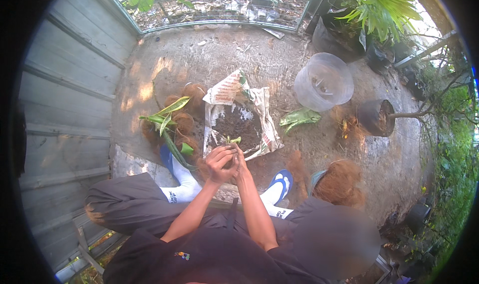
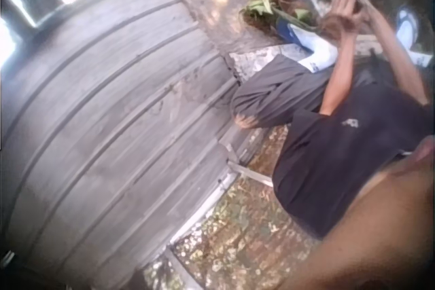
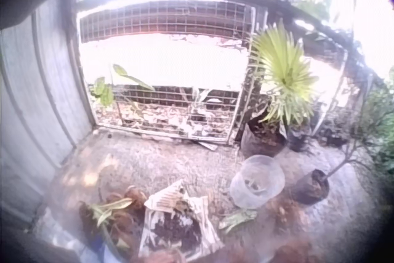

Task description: The person sits on the ground and packs soil around small plant seedlings by hand. They then wrap the soil ball with coconut coir to form a compact planting unit.

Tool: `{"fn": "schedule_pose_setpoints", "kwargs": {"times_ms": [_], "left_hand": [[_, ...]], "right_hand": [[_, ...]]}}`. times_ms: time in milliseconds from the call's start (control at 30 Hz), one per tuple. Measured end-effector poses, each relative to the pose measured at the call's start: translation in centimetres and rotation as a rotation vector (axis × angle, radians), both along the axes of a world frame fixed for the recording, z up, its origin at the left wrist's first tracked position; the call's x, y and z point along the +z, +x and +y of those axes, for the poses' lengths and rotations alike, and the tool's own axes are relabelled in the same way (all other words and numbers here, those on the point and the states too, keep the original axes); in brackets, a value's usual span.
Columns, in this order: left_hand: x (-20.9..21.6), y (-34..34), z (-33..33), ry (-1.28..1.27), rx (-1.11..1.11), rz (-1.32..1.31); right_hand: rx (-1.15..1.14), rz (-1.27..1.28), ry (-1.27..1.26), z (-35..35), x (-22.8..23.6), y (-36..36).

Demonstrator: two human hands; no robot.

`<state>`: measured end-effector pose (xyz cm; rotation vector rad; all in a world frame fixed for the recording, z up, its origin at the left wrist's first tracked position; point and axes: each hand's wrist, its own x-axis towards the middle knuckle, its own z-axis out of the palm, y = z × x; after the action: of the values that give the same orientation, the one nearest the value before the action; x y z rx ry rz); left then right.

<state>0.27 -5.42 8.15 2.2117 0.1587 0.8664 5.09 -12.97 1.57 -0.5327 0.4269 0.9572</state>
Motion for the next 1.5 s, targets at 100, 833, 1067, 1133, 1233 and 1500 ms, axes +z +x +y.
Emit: {"fn": "schedule_pose_setpoints", "kwargs": {"times_ms": [100, 833, 1067, 1133, 1233, 1500], "left_hand": [[0.5, 0.3, -0.5, -0.236, 0.186, -0.002], [1.2, -0.8, -0.7, 0.017, 0.181, -0.001], [0.6, 0.5, 1.0, -0.720, 0.428, 0.018], [1.8, 0.9, 0.4, -0.744, 0.306, 0.037], [0.5, -0.1, -0.5, -0.490, 0.242, 0.099], [2.1, 0.4, -1.5, -0.286, 0.110, 0.215]], "right_hand": [[0.057, -0.069, -0.075, -0.2, 0.8, 0.5], [0.047, -0.123, 0.027, -0.2, -2.5, -0.7], [0.222, -0.037, -0.051, 0.3, 4.3, 1.4], [0.107, 0.015, -0.025, -0.2, 1.1, 1.4], [0.039, 0.080, -0.068, 0.4, 3.3, 1.4], [-0.135, 0.280, 0.276, -0.2, 4.3, 1.2]]}}
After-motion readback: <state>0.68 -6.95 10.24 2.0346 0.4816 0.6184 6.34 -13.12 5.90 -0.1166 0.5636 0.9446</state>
